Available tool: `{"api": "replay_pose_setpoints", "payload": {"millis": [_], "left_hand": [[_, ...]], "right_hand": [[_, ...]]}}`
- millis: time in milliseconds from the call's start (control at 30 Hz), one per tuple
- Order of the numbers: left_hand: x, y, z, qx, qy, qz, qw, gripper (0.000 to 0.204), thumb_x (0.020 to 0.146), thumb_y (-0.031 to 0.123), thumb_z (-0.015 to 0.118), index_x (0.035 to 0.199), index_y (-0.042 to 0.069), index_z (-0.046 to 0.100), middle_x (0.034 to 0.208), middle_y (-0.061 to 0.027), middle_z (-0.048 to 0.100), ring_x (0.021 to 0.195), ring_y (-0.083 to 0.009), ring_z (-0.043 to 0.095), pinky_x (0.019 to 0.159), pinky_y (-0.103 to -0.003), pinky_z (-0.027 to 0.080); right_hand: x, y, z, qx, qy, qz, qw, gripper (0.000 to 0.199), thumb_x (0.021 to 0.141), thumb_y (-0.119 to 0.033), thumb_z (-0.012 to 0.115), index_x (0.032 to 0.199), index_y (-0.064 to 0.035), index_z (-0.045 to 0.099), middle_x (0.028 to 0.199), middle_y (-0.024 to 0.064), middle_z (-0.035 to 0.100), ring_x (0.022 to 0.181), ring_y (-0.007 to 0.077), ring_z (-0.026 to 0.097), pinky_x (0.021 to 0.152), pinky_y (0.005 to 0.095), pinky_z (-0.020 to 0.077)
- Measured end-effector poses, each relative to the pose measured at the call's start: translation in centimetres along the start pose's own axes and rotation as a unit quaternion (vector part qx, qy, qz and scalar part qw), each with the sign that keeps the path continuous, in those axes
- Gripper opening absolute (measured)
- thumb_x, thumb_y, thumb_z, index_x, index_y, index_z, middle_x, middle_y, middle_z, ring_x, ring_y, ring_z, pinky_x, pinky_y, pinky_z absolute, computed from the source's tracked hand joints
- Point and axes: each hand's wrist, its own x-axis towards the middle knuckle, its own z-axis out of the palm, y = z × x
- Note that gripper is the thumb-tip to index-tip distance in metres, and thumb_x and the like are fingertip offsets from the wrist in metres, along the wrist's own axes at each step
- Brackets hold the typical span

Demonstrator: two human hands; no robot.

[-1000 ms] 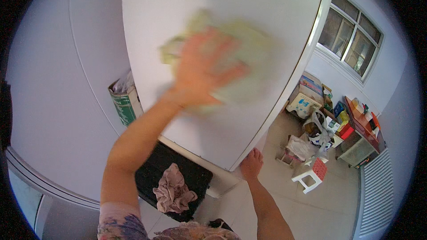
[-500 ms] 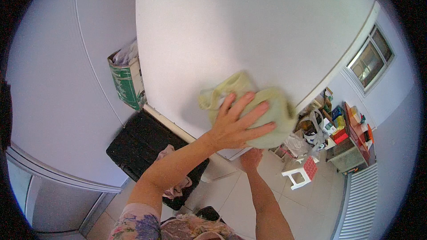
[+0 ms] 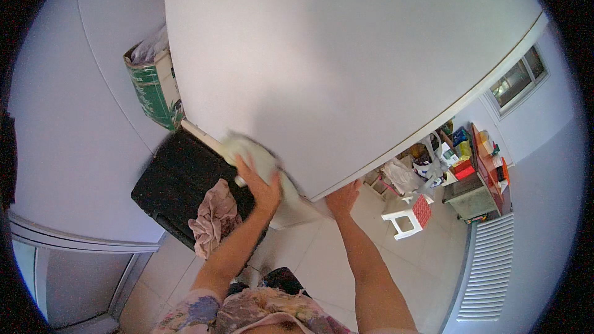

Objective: The person wipes the exterior surfaces of white kitchen cabinets and drawers using a light green cloth. They systematically clean the upper cabinet doors, lower cabinet doors, and drawer fronts, moving around the room to reach different sections.

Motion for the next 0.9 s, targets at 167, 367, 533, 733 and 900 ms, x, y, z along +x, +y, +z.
{"api": "replay_pose_setpoints", "payload": {"millis": [167, 367, 533, 733, 900], "left_hand": [[-6.1, 5.1, 1.3, 0.055, -0.18, 0.234, 0.954, 0.051, 0.081, 0.041, 0.061, 0.123, 0.013, 0.056, 0.144, -0.0286, 0.02, 0.131, -0.0543, 0.016, 0.099, -0.066, 0.018], [9.6, 22.7, 3.2, 0.002, -0.13, 0.487, 0.864, 0.048, 0.064, 0.036, 0.07, 0.111, 0.028, 0.063, 0.139, -0.0083, 0.042, 0.129, -0.0398, 0.033, 0.099, -0.058, 0.026], [19.3, 31.3, 3.7, -0.054, -0.044, 0.554, 0.829, 0.071, 0.052, 0.033, 0.077, 0.12, 0.028, 0.059, 0.142, -0.0093, 0.039, 0.129, -0.0387, 0.033, 0.101, -0.055, 0.028], [24.4, 14.0, -1.6, 0.015, 0.11, 0.295, 0.949, 0.07, 0.068, 0.023, 0.067, 0.132, 0.007, 0.046, 0.143, -0.0215, 0.032, 0.132, -0.0407, 0.028, 0.107, -0.051, 0.02], [26.0, 10.3, -4.1, 0.057, 0.139, 0.229, 0.962, 0.061, 0.083, 0.026, 0.058, 0.136, 0.003, 0.041, 0.143, -0.025, 0.03, 0.131, -0.0426, 0.027, 0.107, -0.051, 0.019]], "right_hand": [[0.5, 4.8, 4.4, -0.012, 0.01, 0.009, 1.0, 0.049, 0.076, -0.026, 0.062, 0.118, -0.003, 0.053, 0.125, 0.0142, 0.043, 0.116, 0.0355, 0.037, 0.086, 0.0459, 0.0411], [-0.2, 0.5, 0.6, 0.034, -0.018, 0.046, 0.998, 0.047, 0.079, -0.026, 0.059, 0.12, -0.0036, 0.052, 0.125, 0.013, 0.043, 0.118, 0.0339, 0.037, 0.088, 0.0458, 0.04], [0.4, 0.1, 0.5, 0.034, 0.023, 0.04, 0.998, 0.049, 0.081, -0.025, 0.058, 0.123, -0.004, 0.047, 0.125, 0.0125, 0.042, 0.12, 0.0323, 0.037, 0.093, 0.0471, 0.0376], [0.2, -0.8, -0.7, 0.019, -0.019, 0.06, 0.998, 0.054, 0.079, -0.026, 0.061, 0.126, -0.0048, 0.044, 0.126, 0.0115, 0.041, 0.121, 0.0318, 0.035, 0.096, 0.0491, 0.0355], [0.1, -2.3, -2.2, 0.018, -0.016, 0.055, 0.998, 0.054, 0.077, -0.024, 0.062, 0.125, -0.0049, 0.044, 0.126, 0.011, 0.041, 0.122, 0.0319, 0.035, 0.092, 0.0509, 0.0387]]}}
